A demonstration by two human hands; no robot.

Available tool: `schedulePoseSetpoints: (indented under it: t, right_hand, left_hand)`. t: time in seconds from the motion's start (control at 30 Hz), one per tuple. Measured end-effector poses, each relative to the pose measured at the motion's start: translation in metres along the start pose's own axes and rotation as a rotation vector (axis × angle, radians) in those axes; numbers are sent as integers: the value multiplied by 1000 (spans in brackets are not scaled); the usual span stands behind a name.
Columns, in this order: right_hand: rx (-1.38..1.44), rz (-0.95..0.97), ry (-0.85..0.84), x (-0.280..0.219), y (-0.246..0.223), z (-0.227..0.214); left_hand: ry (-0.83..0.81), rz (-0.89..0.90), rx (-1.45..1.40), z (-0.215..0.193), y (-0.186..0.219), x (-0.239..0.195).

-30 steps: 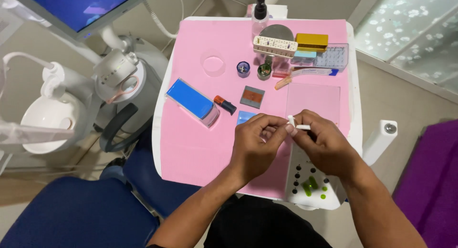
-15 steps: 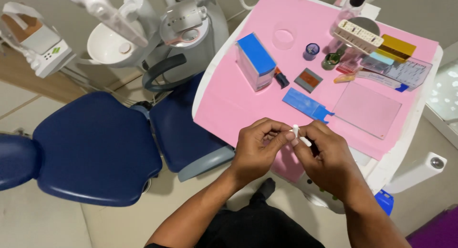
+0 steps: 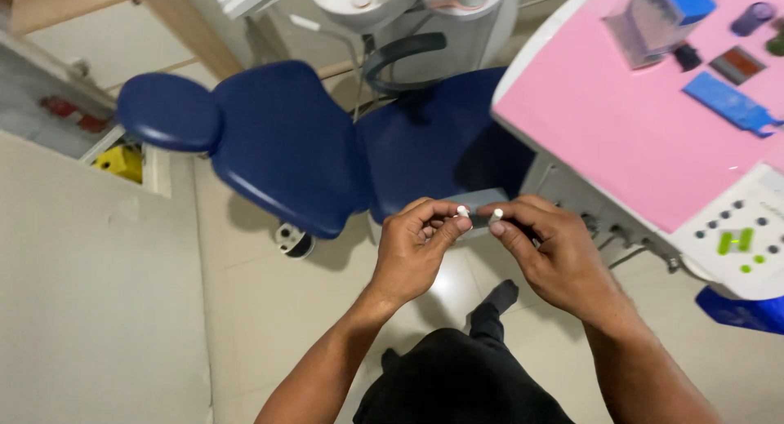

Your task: Refill a dental cotton roll dispenser and clean the surfaces in the dental treatment room.

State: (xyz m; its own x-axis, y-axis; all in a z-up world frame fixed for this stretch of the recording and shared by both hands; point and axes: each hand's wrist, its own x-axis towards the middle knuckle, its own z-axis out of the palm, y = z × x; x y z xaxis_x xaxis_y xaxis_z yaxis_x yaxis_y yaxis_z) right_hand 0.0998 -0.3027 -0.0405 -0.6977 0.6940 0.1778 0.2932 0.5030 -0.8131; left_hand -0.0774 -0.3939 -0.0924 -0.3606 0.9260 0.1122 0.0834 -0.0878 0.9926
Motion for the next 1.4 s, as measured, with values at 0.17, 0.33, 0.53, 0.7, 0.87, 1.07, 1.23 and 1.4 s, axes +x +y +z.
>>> schedulePoseSetpoints:
  t: [0.17,0.33,0.53,0.7,0.87,1.07,1.23,1.4]
  right_hand:
    - [141,-115,-75,-14,-64,94]
    - [191,-148,-113,-10,-109,164]
    - [190,-278,-131,17,-133,227]
    - [258,-276,-108,64,-144,279]
    - [373,-343,-27,136,-139,330]
    - [615,-197,-68,239,-134,360]
    - [679,-40,-151,304,-137,380]
    - [593,-107,-10,347,-162,405]
  left_hand:
    - [141,1,-5,-82,2,-85]
    - [282,3,-74,-141,5,-130]
    - [412,23,-195,-204,-6,-141]
    - [448,46,-379,-260,-35,-112]
    - [418,72,-365,-327,-37,-57]
    - [331,36,-274,-406,-12,29]
    - [338,-17,-104,-459,-7,82]
    - [281,-10,-200,-507,-26,124]
